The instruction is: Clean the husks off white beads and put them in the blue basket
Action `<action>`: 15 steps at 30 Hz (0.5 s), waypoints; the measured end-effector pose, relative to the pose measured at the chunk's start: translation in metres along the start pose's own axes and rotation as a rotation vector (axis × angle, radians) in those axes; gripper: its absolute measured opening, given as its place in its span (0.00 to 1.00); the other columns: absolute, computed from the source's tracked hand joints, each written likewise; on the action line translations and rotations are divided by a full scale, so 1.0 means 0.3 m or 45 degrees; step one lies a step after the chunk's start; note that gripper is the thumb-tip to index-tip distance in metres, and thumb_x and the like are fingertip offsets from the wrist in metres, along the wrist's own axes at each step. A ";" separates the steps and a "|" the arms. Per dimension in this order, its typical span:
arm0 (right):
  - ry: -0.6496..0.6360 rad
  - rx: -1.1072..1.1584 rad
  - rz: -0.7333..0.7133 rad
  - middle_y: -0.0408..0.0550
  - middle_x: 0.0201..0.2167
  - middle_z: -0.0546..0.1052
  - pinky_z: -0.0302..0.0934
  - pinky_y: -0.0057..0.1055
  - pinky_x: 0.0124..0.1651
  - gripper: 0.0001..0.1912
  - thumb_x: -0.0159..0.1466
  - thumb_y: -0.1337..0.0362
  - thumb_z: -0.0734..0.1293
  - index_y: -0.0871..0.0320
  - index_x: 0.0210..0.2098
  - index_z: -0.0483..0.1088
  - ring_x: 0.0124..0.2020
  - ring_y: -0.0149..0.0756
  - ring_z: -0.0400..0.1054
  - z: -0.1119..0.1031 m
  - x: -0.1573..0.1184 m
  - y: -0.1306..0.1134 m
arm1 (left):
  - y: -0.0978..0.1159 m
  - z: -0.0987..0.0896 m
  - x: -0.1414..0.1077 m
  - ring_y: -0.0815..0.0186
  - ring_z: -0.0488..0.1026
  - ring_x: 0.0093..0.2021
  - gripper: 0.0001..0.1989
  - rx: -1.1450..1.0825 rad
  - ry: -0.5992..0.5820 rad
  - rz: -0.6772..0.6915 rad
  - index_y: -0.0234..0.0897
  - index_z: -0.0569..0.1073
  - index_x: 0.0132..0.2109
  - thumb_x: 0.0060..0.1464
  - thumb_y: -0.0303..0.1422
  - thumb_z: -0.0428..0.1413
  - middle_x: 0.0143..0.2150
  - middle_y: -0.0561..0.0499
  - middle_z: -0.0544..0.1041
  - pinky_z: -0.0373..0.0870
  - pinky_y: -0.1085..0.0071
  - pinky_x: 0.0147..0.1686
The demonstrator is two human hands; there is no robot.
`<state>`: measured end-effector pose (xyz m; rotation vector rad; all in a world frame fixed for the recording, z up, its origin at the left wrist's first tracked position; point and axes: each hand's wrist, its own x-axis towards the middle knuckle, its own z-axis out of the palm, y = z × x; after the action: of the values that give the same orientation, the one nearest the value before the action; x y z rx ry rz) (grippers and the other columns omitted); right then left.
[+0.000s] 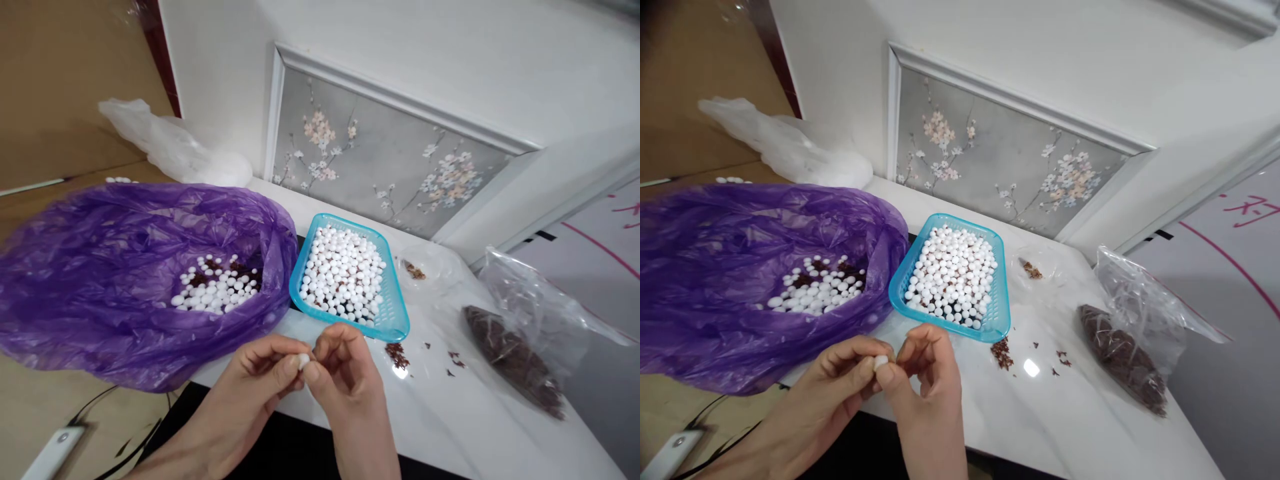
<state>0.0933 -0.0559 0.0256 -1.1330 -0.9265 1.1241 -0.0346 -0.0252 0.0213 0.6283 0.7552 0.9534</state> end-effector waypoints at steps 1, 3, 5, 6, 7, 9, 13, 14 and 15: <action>-0.029 0.059 -0.018 0.40 0.31 0.67 0.64 0.28 0.36 0.11 0.59 0.62 0.70 0.53 0.40 0.66 0.32 0.30 0.64 -0.008 0.002 0.001 | 0.003 0.001 -0.001 0.73 0.70 0.30 0.05 -0.041 -0.024 -0.035 0.40 0.81 0.34 0.47 0.34 0.66 0.29 0.54 0.77 0.69 0.79 0.35; -0.043 0.089 -0.094 0.41 0.32 0.68 0.64 0.27 0.37 0.10 0.61 0.61 0.69 0.52 0.41 0.67 0.32 0.30 0.65 -0.028 0.001 0.003 | 0.008 0.001 -0.001 0.74 0.70 0.28 0.05 -0.089 -0.057 -0.075 0.41 0.81 0.36 0.49 0.34 0.65 0.29 0.54 0.76 0.69 0.80 0.33; -0.004 -0.001 -0.149 0.41 0.30 0.69 0.63 0.25 0.35 0.07 0.63 0.60 0.67 0.52 0.40 0.69 0.32 0.30 0.65 -0.050 -0.004 0.008 | 0.014 -0.002 -0.002 0.74 0.71 0.29 0.06 -0.075 -0.058 -0.052 0.40 0.81 0.36 0.49 0.35 0.65 0.31 0.53 0.77 0.69 0.80 0.34; 0.035 -0.065 -0.140 0.41 0.30 0.69 0.63 0.24 0.34 0.06 0.63 0.60 0.67 0.53 0.39 0.70 0.31 0.29 0.64 -0.060 -0.009 0.010 | 0.017 -0.003 -0.002 0.73 0.71 0.31 0.07 -0.051 -0.050 -0.024 0.40 0.81 0.36 0.47 0.35 0.66 0.33 0.52 0.78 0.69 0.80 0.36; 0.077 -0.129 -0.113 0.41 0.29 0.70 0.62 0.24 0.33 0.06 0.63 0.59 0.68 0.53 0.38 0.71 0.30 0.29 0.64 -0.069 -0.013 0.014 | 0.020 -0.004 -0.003 0.72 0.71 0.32 0.09 -0.018 -0.043 0.008 0.40 0.82 0.36 0.45 0.36 0.67 0.34 0.52 0.78 0.69 0.80 0.37; 0.143 -0.239 -0.043 0.41 0.29 0.71 0.62 0.24 0.34 0.08 0.63 0.57 0.67 0.54 0.37 0.72 0.30 0.30 0.65 -0.084 -0.022 0.027 | 0.023 -0.004 -0.006 0.72 0.71 0.34 0.11 0.059 -0.036 0.069 0.42 0.82 0.36 0.41 0.35 0.69 0.34 0.53 0.78 0.69 0.81 0.37; 0.078 -0.384 0.006 0.41 0.27 0.70 0.61 0.24 0.32 0.10 0.65 0.56 0.65 0.56 0.37 0.72 0.29 0.30 0.64 -0.106 -0.024 0.069 | 0.019 -0.001 -0.012 0.72 0.70 0.34 0.10 0.195 -0.033 0.137 0.45 0.82 0.37 0.44 0.35 0.68 0.34 0.54 0.78 0.68 0.82 0.38; 0.049 -0.411 0.003 0.41 0.26 0.70 0.61 0.24 0.31 0.11 0.65 0.56 0.64 0.56 0.37 0.72 0.28 0.30 0.64 -0.110 -0.022 0.079 | 0.017 -0.001 -0.012 0.71 0.70 0.34 0.09 0.223 -0.040 0.151 0.46 0.82 0.37 0.45 0.35 0.67 0.35 0.54 0.79 0.68 0.81 0.38; 0.029 -0.435 -0.003 0.41 0.26 0.70 0.61 0.24 0.31 0.11 0.65 0.56 0.64 0.57 0.37 0.71 0.27 0.30 0.64 -0.114 -0.020 0.088 | 0.014 -0.002 -0.012 0.71 0.70 0.35 0.08 0.252 -0.050 0.164 0.46 0.82 0.37 0.46 0.34 0.67 0.35 0.54 0.79 0.68 0.80 0.39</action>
<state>0.1197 -0.0673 -0.0071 -1.4164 -1.1298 0.9701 -0.0385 -0.0264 0.0251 0.8746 0.7869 0.9883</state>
